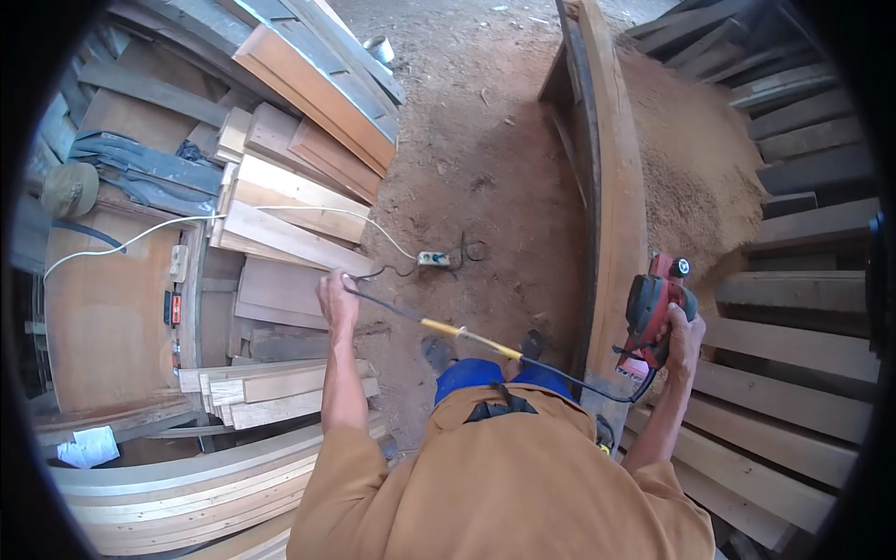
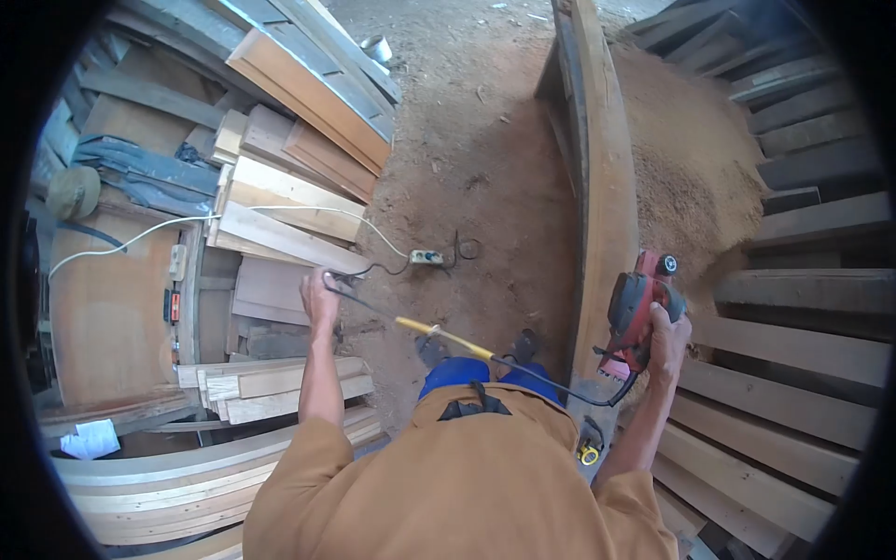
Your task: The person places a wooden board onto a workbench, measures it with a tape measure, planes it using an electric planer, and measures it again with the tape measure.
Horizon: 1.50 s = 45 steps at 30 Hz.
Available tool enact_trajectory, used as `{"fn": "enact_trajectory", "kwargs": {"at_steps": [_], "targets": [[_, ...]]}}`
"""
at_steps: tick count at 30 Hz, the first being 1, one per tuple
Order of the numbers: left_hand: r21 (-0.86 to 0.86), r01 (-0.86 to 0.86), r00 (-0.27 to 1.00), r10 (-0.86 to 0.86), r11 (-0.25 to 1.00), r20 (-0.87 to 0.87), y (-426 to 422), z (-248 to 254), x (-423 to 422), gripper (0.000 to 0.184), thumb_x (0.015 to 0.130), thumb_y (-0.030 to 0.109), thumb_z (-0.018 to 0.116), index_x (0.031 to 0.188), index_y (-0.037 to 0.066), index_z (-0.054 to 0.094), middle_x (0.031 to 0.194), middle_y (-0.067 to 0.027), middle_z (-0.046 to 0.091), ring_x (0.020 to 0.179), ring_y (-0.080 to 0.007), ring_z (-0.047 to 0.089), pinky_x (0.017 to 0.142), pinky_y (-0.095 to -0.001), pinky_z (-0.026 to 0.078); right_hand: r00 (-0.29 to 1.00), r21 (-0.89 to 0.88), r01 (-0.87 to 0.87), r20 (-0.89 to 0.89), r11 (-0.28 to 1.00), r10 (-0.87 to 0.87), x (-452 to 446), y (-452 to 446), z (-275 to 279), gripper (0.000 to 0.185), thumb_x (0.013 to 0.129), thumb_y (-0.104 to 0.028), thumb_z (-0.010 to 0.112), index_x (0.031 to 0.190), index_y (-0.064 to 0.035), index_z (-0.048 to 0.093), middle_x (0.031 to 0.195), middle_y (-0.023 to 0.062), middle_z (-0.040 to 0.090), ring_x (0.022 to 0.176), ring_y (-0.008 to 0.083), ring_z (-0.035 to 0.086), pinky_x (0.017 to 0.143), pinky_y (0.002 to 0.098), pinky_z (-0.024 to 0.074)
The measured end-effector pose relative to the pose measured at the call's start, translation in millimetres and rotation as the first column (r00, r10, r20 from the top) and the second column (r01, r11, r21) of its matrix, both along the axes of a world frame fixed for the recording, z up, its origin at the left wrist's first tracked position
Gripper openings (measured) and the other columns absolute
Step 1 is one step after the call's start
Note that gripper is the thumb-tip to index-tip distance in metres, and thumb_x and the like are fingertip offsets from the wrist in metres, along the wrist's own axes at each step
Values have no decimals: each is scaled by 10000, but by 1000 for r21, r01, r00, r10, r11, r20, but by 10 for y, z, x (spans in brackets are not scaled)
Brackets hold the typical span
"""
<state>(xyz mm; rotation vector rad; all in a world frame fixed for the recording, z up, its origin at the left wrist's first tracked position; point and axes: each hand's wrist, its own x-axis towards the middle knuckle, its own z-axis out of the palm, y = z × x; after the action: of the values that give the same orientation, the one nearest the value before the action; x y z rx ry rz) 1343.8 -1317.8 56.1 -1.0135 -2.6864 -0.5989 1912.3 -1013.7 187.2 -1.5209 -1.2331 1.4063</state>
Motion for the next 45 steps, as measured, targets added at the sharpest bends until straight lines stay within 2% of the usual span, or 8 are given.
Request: {"fn": "enact_trajectory", "kwargs": {"at_steps": [5, 9, 19, 25, 29, 37, 44, 45], "targets": [[-158, -407, 565, 384, 900, 730, 134, 178, 205, 343, 1037, 335, 565, 1258, 72, 578, 977, -134, 641, 814, -283, 706, 619, -401, 580, 998, 13, 3, 59, 1000, -4, 81, 64, 0, 198, 917, -187, 643, 1047, -38, 628, 645, -4, 554, 506, 87, 521, 465, 252, 425], [407, -611, 367, -213, 679, 906, 390, -16, -77, 529, 1042, 407, 576, 1364, 1, 469, 1017, -119, 571, 877, -262, 684, 705, -386, 637, 999, 14, 7, 41, 1000, -8, 143, 81, -17, 175, 920, -198, 649, 997, -43, 621, 646, -6, 557, 508, 83, 520, 464, 251, 431], [963, 166, 875, -483, 211, -45, 1766, 2802, 184, 437, 1032, 189, 613, 1354, -37, 423, 1266, -194, 554, 1168, -273, 608, 1100, -412, 501, 999, -9, -51, -10, 999, 51, 98, 143, -27, 251, 892, -175, 659, 1092, -24, 638, 653, -15, 562, 506, 80, 523, 466, 244, 432], [429, 640, 660, -170, 638, -732, 1643, 3270, 541, 255, 1018, 124, 616, 1224, -16, 561, 1195, -149, 611, 1097, -288, 639, 1010, -400, 513, 983, 13, -181, 29, 983, 181, 96, 196, -29, 330, 910, -184, 644, 1196, -19, 658, 671, -18, 556, 525, 79, 516, 489, 252, 430], [-98, 319, 947, -320, 943, 4, 1510, 2402, 185, 97, 935, 55, 590, 1014, 59, 645, 961, -227, 630, 929, -442, 629, 775, -515, 499, 986, -6, -165, -25, 986, 164, 113, 202, -37, 335, 964, -268, 642, 1199, -30, 660, 703, -29, 559, 543, 68, 515, 498, 241, 436], [-303, 416, 850, -248, 858, 464, 572, 18, 344, 169, 841, 83, 588, 945, 117, 717, 939, -231, 699, 953, -432, 675, 836, -532, 531, 993, -83, -106, -70, 991, 100, 172, 163, -74, 389, 1042, -397, 522, 1133, -43, 655, 723, -27, 570, 555, 64, 527, 508, 235, 448], [-342, -126, 945, 217, 931, 244, 820, 121, 465, 209, 945, 124, 591, 1141, 97, 656, 981, -241, 640, 987, -403, 627, 871, -492, 532, 993, -137, -100, -76, 986, 91, 110, 120, -181, 364, 1037, -383, 515, 1037, -39, 631, 707, -16, 564, 553, 71, 535, 512, 242, 456], [-39, -252, 771, 225, 967, 596, 826, 75, 349, 235, 974, 149, 565, 1195, 85, 614, 967, -224, 640, 961, -375, 634, 830, -463, 544, 993, -135, -110, -68, 985, 101, 94, 113, -221, 363, 1036, -383, 515, 1033, -39, 630, 707, -15, 563, 553, 73, 535, 512, 244, 456]]}}
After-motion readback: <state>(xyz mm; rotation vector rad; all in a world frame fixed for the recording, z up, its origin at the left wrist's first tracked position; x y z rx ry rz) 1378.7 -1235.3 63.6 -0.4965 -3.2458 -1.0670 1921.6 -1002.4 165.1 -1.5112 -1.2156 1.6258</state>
